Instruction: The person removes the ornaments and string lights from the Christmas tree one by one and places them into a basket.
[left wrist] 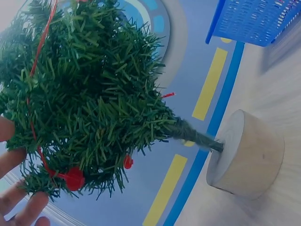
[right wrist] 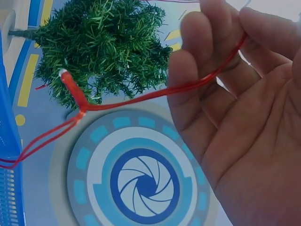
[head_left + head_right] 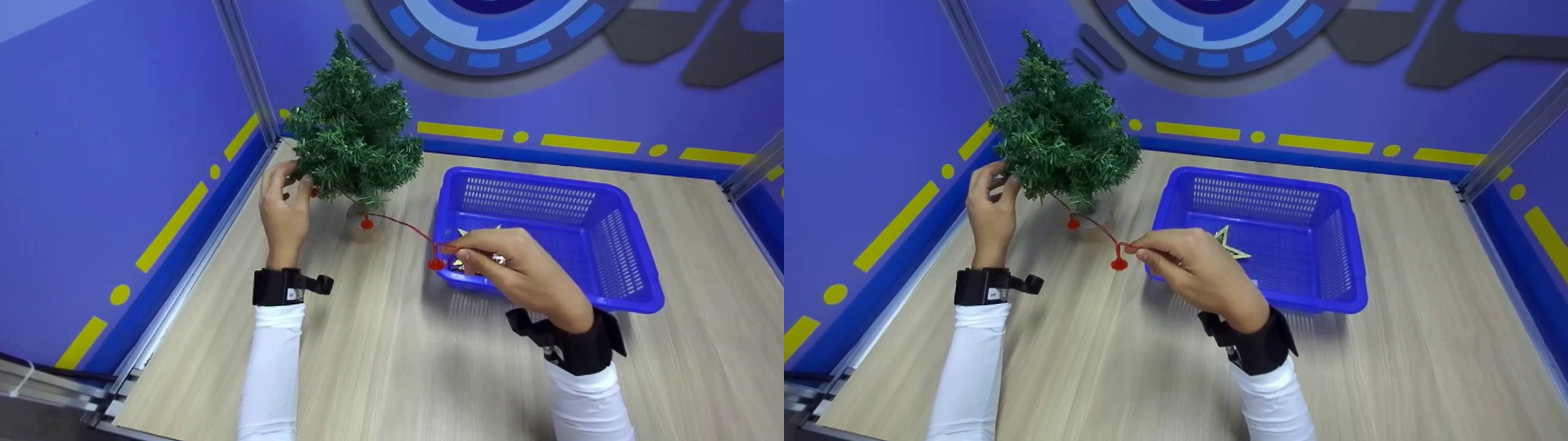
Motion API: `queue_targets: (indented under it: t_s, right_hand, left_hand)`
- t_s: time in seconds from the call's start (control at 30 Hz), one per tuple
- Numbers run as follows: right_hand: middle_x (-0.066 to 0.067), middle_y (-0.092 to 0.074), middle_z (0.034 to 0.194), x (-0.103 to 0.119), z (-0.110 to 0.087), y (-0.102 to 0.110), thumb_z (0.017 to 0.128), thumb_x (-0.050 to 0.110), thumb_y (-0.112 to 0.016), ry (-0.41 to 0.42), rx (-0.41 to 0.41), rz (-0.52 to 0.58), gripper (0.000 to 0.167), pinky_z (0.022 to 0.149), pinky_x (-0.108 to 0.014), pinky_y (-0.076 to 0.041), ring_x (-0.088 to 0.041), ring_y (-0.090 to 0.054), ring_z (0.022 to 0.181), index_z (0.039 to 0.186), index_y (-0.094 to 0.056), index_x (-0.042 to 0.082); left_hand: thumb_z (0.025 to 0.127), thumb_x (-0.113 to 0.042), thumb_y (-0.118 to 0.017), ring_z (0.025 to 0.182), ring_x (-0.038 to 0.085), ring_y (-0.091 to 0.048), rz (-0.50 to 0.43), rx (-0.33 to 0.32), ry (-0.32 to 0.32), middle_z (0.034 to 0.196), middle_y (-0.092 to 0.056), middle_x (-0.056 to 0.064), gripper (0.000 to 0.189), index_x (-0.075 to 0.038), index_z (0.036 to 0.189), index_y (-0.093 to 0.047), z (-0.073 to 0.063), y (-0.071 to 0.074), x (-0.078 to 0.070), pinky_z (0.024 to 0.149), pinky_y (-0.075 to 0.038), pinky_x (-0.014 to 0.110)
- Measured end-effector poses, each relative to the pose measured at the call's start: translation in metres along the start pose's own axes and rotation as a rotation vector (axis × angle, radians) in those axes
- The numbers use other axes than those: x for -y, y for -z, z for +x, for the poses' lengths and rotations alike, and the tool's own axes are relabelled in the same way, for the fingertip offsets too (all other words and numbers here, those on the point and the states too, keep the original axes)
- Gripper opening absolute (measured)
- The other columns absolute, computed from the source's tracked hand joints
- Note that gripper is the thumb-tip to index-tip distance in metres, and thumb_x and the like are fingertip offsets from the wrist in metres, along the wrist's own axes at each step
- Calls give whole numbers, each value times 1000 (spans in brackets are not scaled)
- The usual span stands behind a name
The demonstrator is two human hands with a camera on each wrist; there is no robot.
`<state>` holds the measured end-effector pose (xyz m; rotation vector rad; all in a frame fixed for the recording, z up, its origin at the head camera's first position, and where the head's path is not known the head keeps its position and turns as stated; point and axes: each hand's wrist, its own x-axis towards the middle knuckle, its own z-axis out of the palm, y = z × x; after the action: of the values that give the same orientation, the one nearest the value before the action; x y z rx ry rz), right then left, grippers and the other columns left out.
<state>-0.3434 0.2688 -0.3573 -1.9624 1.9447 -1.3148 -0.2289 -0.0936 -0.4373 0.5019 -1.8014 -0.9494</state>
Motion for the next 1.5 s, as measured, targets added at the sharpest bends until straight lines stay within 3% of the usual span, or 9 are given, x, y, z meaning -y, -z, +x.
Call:
queue_targets:
  t_s: [0.2,0.4,0.57,0.7,0.83,1.0,1.13,1.33,1.5]
  right_hand:
    - [8,-71,84,-4,0,2,103,8,-58,-62,27,-31,24,67,-23,-54,-9,-64,73,115,-76,17]
    - [9,-71,85,-5,-1,5,103,10,-58,-89,28,-21,23,68,-24,-55,-9,-66,75,114,-76,18]
    - [11,-74,92,-9,-5,15,104,13,-58,-157,14,-13,24,70,-26,-57,-11,-69,78,115,-77,22]
    - [11,-74,95,-15,-10,26,104,15,-57,-238,-18,-40,24,71,-25,-57,-14,-69,79,115,-77,23]
    - [9,-74,98,-24,-16,37,105,21,-57,-315,-38,-102,23,73,-22,-55,-14,-67,83,116,-77,22]
    - [7,-74,104,-35,-24,50,106,32,-54,-421,-9,-210,25,82,-19,-51,-11,-65,94,115,-76,24]
    - [2,-71,106,-45,-29,58,106,34,-54,-494,17,-260,28,81,-21,-49,-15,-62,96,114,-77,19]
    - [-7,-64,105,-62,-32,58,106,28,-56,-603,93,-272,29,77,-32,-48,-23,-54,94,116,-77,11]
    - [-12,-64,106,-77,-30,47,105,21,-57,-634,164,-355,26,79,-38,-38,-30,-48,100,115,-78,9]
  left_hand:
    - [96,-35,-70,127,20,-54,-32,-35,-43,140,-58,6,39,-16,130,-68,2,1,-2,99,-41,47]
    - [91,-24,-78,132,22,-52,-73,-103,-37,136,-61,6,21,-9,104,-75,3,0,-7,107,-37,53]
    - [87,-21,-81,125,27,-56,-88,-147,-87,128,-65,9,18,-5,89,-73,2,-3,-10,110,-37,44]
    - [85,-24,-84,117,24,-60,-40,-180,-170,117,-69,6,19,-8,83,-74,2,-5,-13,105,-40,39]
    - [83,-31,-85,107,24,-61,38,-211,-240,106,-72,4,24,-9,80,-76,2,-6,-16,99,-39,44]
    - [83,-38,-85,98,24,-60,132,-234,-262,99,-70,3,28,-11,77,-76,-1,-6,-21,93,-35,48]
    - [84,-39,-84,96,24,-60,178,-226,-297,94,-68,2,29,-12,75,-75,-4,-9,-28,96,-34,49]
    - [84,-40,-84,96,23,-61,209,-198,-328,93,-68,2,29,-13,76,-76,-6,-14,-34,100,-33,53]
    - [83,-41,-84,96,24,-62,207,-191,-323,95,-68,3,28,-14,79,-77,-7,-14,-34,98,-33,54]
